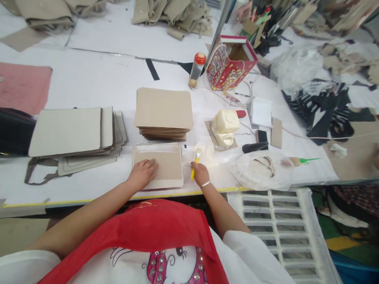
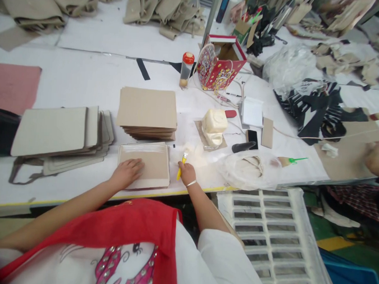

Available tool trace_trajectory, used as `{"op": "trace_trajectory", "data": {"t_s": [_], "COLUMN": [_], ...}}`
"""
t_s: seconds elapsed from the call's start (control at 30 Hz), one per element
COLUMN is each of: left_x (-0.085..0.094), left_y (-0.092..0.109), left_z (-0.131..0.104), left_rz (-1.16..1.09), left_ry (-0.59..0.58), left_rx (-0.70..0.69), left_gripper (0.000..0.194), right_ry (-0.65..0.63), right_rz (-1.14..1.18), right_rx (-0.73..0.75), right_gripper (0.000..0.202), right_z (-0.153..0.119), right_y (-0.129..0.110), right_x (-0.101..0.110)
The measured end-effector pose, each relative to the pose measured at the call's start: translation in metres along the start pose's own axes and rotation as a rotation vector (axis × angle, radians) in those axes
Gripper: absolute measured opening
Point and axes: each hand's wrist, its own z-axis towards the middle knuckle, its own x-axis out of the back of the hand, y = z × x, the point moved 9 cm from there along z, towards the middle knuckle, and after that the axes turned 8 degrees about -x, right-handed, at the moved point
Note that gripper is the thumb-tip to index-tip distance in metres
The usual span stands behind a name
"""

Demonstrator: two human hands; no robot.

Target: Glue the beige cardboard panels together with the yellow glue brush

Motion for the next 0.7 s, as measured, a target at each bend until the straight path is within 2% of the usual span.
{"op": "trace_trajectory", "data": {"t_s": [0.13, 0.3, 0.37, 0.43, 0.5, 0.57, 0.6, 0.7], "left_x": [0.007, 0.012, 0.021, 0.034, 0.048, 0.053, 0.051, 0.040], "left_y": [0.004, 0.003, 0.006, 0.016, 0.031, 0.044, 0.049, 0.057], "left_z": [0.009, 0.016, 0.018, 0.023, 0.031, 0.042, 0.048, 0.062], "left_rz": [-0.007, -0.005, -0.018, -0.093, -0.246, -0.453, -0.563, -0.855], "left_ry": [-0.042, -0.132, -0.082, 0.049, 0.198, 0.288, 0.297, 0.255], "left_rx": [-0.032, 0.022, 0.040, 0.013, -0.044, -0.074, -0.072, -0.042], "left_gripper": [0.036, 0.034, 0.038, 0.045, 0.053, 0.058, 0.056, 0.027], "right_ry": [0.032, -0.002, 0.055, 0.158, 0.277, 0.375, 0.410, 0.453], "right_rz": [0.061, 0.083, 0.131, 0.229, 0.334, 0.399, 0.413, 0.446], "right_rx": [-0.129, -0.218, -0.252, -0.242, -0.171, -0.072, -0.025, 0.065], "right_gripper": [0.032, 0.028, 0.028, 0.028, 0.027, 0.026, 0.025, 0.025], "right_z": [-0.001, -0.005, -0.006, -0.008, -0.013, -0.020, -0.024, -0.033], "right_y": [0.014, 0.017, 0.015, 0.008, -0.005, -0.022, -0.032, -0.055], "right_x": [0.015, 0.024, 0.033, 0.049, 0.069, 0.090, 0.099, 0.117]}}
